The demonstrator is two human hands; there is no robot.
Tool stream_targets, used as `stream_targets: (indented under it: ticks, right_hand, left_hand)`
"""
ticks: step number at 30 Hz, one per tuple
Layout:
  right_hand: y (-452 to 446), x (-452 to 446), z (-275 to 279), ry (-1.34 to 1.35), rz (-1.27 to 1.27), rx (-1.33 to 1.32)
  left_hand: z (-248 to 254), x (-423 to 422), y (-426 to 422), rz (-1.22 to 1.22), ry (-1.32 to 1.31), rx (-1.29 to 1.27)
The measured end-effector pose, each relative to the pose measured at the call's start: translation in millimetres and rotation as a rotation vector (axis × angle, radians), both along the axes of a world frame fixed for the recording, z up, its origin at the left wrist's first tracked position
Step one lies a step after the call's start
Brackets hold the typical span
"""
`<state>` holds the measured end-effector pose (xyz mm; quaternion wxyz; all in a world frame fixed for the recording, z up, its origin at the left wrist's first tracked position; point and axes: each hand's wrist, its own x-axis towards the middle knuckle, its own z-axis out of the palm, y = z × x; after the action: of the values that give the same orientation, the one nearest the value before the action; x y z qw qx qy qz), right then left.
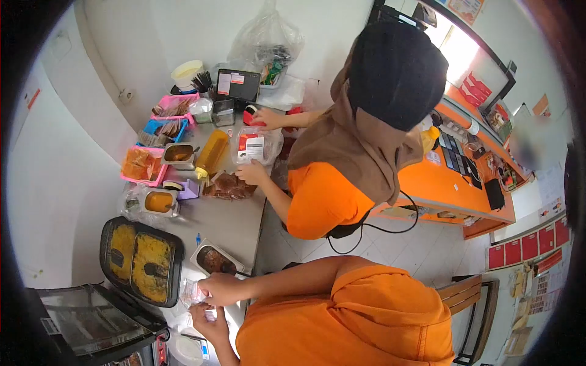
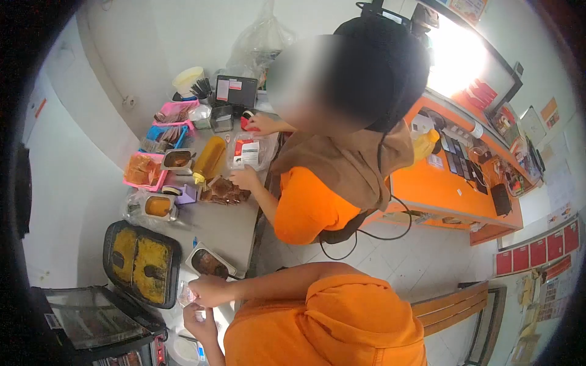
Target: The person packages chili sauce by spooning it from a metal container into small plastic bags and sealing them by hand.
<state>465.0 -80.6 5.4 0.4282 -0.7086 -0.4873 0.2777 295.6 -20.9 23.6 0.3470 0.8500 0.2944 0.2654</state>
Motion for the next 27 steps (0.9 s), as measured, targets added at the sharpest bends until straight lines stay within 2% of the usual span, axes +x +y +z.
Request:
stream_targets:
  ticks: [2,3,4,5,6,7,8,9,10,14,15,17,20,24,26,27]
  right_hand:
    - [-0.3,28.8,-8.2,-0.006,-0.024,0.064]
    - [-7.9,60.3,8.1,-0.041,-0.031,-0.118]
    - [-14.8,83.8,0.1,-0.164,-0.074,-0.097]
    - [-25.1,106.4,-11.9,-0.257,-0.135,-0.092]
    - [-44.1,126.6,8.7,-0.349,-0.145,-0.144]
    - [-49.1,141.5,9.6,-0.24,-0.102,-0.317]
    - [-63.2,155.8,4.0,-0.43,0.048,-0.29]
    - [-67.2,159.1,9.8,-0.337,0.175,-0.384]
    - [-65.6,155.7,17.4,-0.249,0.294,-0.487]
    - [-56.3,127.9,-16.9,-0.182,0.518,-0.338]
    - [-56.0,116.6,-18.7,-0.187,0.513,-0.264]
    - [-47.1,110.3,-40.1,-0.234,0.497,-0.095]
    - [-28.5,107.5,-61.6,-0.19,0.398,0.006]
    - [-8.6,109.2,-44.8,-0.177,0.333,0.171]
    - [-4.5,107.2,-38.5,-0.158,0.21,0.211]
    - [-1.9,111.9,-49.6,-0.337,0.196,0.224]
  left_hand:
    - [-8.0,-5.5,3.2,0.058,0.029,0.009]
    - [-22.1,-11.4,8.7,0.071,-0.034,0.016]
    - [-11.0,-16.4,10.2,0.14,0.058,-0.18]
    - [-36.8,-28.3,14.6,0.182,-0.001,-0.079]
    - [-17.6,-25.7,9.3,0.2,-0.008,-0.161]
    - [-11.1,-26.9,10.8,0.143,-0.06,-0.221]
    - [-7.3,-24.5,9.8,0.155,-0.068,-0.235]
    - [-13.1,-25.5,10.4,0.201,-0.064,-0.315]
    - [-14.6,-26.1,13.2,0.147,-0.09,-0.3]
    - [-19.4,-19.2,5.5,0.185,-0.079,-0.393]
    - [-19.5,-20.5,0.8,0.163,-0.102,-0.362]
    - [-24.9,-21.4,-0.8,0.119,-0.097,-0.49]
    - [-23.4,-8.6,-3.9,0.063,-0.106,-0.578]
    - [-0.1,5.7,-7.7,0.117,-0.146,-0.745]
    - [-18.3,-1.6,-5.7,0.124,-0.083,-0.661]
    - [-24.9,-3.1,-4.9,0.109,-0.072,-0.614]
